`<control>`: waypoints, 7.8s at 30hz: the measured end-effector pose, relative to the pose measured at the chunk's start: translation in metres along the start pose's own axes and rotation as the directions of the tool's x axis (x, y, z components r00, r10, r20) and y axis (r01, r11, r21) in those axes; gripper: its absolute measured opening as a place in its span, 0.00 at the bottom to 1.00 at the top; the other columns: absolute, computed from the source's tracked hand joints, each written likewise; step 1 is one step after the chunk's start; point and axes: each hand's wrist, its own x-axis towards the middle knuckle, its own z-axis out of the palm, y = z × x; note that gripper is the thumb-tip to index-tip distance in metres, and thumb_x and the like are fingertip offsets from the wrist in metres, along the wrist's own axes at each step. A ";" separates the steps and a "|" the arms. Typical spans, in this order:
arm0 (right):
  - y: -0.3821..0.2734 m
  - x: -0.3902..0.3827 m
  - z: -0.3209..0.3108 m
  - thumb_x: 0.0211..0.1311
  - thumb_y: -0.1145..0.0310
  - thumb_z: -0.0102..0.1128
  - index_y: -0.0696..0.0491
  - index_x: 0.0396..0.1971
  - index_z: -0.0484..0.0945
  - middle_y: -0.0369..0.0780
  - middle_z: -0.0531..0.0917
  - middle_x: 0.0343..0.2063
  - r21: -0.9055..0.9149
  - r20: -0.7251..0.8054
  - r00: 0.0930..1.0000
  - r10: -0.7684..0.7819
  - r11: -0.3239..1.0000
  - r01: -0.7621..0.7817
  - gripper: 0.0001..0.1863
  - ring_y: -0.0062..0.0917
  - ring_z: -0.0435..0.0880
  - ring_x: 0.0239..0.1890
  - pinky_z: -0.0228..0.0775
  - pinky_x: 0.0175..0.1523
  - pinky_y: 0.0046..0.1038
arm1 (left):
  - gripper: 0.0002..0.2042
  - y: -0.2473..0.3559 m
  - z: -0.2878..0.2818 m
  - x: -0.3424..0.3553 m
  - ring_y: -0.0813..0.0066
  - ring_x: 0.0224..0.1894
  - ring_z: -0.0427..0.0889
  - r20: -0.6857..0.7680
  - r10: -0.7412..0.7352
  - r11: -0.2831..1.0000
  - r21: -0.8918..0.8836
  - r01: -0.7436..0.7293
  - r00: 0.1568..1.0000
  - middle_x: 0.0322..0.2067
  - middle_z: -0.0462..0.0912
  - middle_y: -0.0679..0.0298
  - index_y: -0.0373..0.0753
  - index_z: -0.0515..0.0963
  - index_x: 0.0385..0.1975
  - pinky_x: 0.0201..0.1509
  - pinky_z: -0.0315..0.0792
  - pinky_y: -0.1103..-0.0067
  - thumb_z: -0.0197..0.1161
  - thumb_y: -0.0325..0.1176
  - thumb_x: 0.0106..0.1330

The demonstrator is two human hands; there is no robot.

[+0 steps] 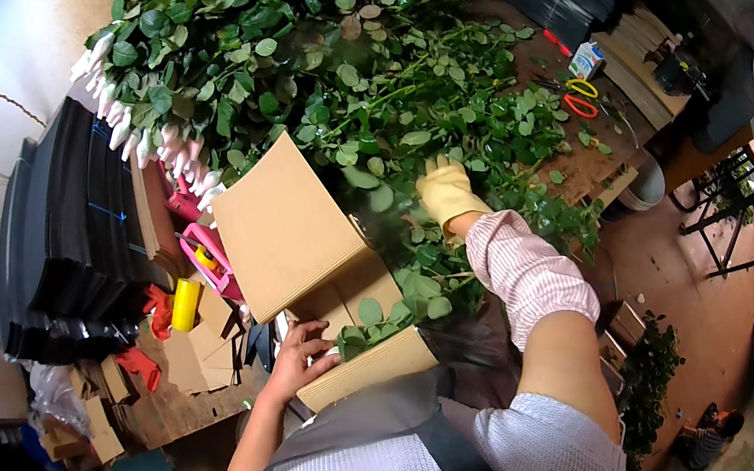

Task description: The person arranges white tulips and green leafy stems into a cardboard box. They place the flowers and leaves into the box, adjusting their positions to fit them neatly.

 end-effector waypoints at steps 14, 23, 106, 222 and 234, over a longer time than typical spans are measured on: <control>-0.023 0.060 -0.258 0.61 0.81 0.57 0.52 0.54 0.84 0.46 0.87 0.49 0.367 -0.280 0.934 -0.220 0.875 0.316 0.21 0.40 0.86 0.51 0.77 0.59 0.37 | 0.15 -0.001 -0.001 -0.027 0.53 0.59 0.79 -0.118 -0.010 0.995 0.094 0.021 0.993 0.53 0.83 0.55 0.42 0.91 0.38 0.68 0.67 0.59 0.79 0.42 0.55; -0.094 -0.064 -0.221 0.49 0.83 0.60 0.44 0.54 0.85 0.38 0.90 0.44 0.463 0.251 0.602 -0.758 0.640 0.613 0.30 0.38 0.90 0.41 0.84 0.39 0.38 | 0.42 0.001 0.004 -0.030 0.64 0.48 0.85 -0.156 -0.193 0.969 -0.187 0.163 0.969 0.54 0.83 0.55 0.44 0.71 0.68 0.55 0.79 0.69 0.84 0.38 0.51; -0.077 0.019 -0.260 0.65 0.77 0.59 0.55 0.55 0.81 0.46 0.84 0.56 0.607 -0.275 0.866 -0.419 0.623 0.494 0.19 0.41 0.87 0.48 0.81 0.55 0.33 | 0.06 -0.018 0.036 -0.009 0.57 0.49 0.83 -0.490 -0.190 0.965 -0.254 0.069 0.851 0.49 0.85 0.51 0.34 0.84 0.41 0.57 0.75 0.68 0.66 0.26 0.67; -0.223 -0.095 -0.104 0.66 0.44 0.63 0.58 0.46 0.80 0.51 0.88 0.30 0.169 0.729 0.419 -0.541 0.735 0.656 0.29 0.46 0.89 0.36 0.81 0.41 0.47 | 0.09 -0.025 0.008 -0.058 0.90 0.25 0.69 -0.641 -0.703 0.656 -0.751 -0.067 0.308 0.23 0.76 0.76 0.41 0.76 0.29 0.30 0.64 0.84 0.60 0.31 0.75; -0.224 -0.108 -0.118 0.50 0.60 0.79 0.58 0.50 0.74 0.45 0.89 0.36 0.190 0.786 0.308 -0.536 0.683 0.705 0.31 0.37 0.91 0.42 0.84 0.39 0.37 | 0.12 -0.021 0.050 -0.049 0.84 0.25 0.76 -0.211 -0.657 0.613 -0.708 0.350 0.723 0.23 0.84 0.69 0.35 0.84 0.31 0.30 0.71 0.80 0.70 0.39 0.71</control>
